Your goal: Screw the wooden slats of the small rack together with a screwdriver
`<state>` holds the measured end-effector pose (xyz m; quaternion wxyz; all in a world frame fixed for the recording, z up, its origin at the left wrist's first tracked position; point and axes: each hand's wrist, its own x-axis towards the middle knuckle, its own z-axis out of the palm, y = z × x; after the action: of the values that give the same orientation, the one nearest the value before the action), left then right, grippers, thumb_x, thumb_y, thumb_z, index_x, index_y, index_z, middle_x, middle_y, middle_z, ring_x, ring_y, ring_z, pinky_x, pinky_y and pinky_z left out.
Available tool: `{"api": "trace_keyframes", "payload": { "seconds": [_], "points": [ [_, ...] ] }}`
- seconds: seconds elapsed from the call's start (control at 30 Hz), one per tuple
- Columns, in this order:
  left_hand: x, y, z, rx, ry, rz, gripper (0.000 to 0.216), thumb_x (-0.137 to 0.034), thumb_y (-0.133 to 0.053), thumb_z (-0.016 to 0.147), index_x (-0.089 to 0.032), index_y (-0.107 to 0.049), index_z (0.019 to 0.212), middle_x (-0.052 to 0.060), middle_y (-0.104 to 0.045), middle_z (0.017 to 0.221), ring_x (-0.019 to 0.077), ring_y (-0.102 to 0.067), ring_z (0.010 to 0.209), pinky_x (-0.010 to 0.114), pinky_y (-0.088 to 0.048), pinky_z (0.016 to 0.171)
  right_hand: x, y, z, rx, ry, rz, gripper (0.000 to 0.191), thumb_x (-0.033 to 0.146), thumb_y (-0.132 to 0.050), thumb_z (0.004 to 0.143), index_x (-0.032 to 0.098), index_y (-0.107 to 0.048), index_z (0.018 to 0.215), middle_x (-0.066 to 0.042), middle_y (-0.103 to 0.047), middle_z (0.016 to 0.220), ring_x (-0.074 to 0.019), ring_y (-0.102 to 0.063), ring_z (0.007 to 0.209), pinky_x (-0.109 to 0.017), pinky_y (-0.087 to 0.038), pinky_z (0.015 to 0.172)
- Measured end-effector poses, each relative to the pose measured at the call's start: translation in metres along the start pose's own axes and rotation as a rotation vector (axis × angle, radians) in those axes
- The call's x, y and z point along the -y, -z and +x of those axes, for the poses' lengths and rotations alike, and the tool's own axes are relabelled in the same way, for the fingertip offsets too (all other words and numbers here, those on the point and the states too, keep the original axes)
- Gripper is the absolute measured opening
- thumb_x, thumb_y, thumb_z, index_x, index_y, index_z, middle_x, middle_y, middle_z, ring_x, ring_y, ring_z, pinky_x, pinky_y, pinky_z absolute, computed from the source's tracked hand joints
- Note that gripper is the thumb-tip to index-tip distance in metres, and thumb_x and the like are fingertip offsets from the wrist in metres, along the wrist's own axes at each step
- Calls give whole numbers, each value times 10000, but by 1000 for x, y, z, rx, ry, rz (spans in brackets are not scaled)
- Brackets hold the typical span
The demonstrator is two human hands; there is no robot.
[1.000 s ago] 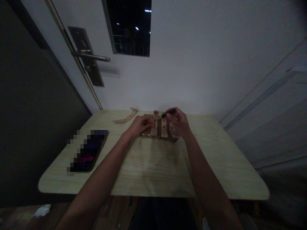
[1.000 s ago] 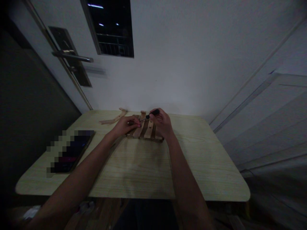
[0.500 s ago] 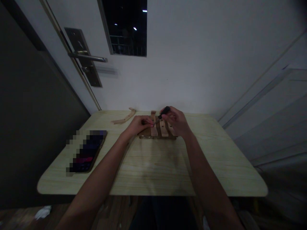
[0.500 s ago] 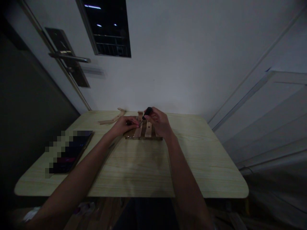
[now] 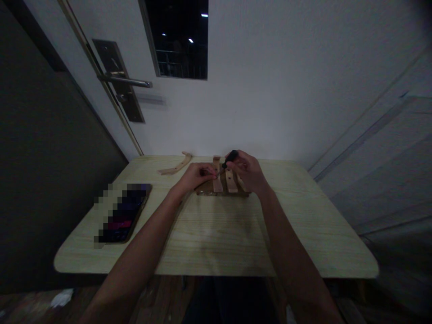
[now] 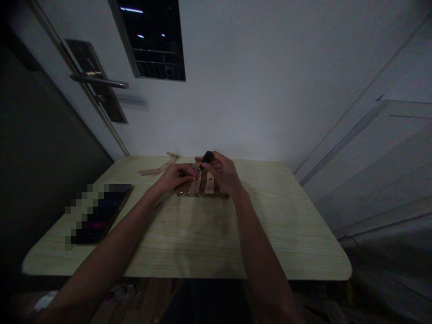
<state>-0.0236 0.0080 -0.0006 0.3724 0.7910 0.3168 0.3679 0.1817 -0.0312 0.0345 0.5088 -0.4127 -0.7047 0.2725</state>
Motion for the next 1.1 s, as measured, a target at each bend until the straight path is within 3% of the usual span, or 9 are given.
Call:
{"api": "trace_keyframes", "payload": {
  "seconds": [0.63,0.87,1.1],
  "points": [
    [-5,-1,0,-5,29,-61,49,-181,-684,734,-141,-656,735,45,-705,790,134,-639,735,267,-506,732,6,-4,3,-13,35,-61,171,356,-625,812,204,-620,889,5,-598,740,-112,-557,681,-233,-458,585],
    [-4,0,0,13,9,-57,58,-184,-681,744,-133,-654,738,41,-691,774,124,-631,728,252,-493,714,14,-7,10,18,91,-96,238,418,-547,871,199,-622,926,-54,-636,913,-147,-600,800,-286,-523,697],
    [-3,0,0,21,5,-44,59,-187,-669,747,-130,-656,739,43,-689,756,132,-630,720,256,-485,701,20,-13,12,129,91,41,375,394,-508,907,277,-479,1262,-48,-655,1012,-159,-645,882,-340,-545,829]
  ]
}}
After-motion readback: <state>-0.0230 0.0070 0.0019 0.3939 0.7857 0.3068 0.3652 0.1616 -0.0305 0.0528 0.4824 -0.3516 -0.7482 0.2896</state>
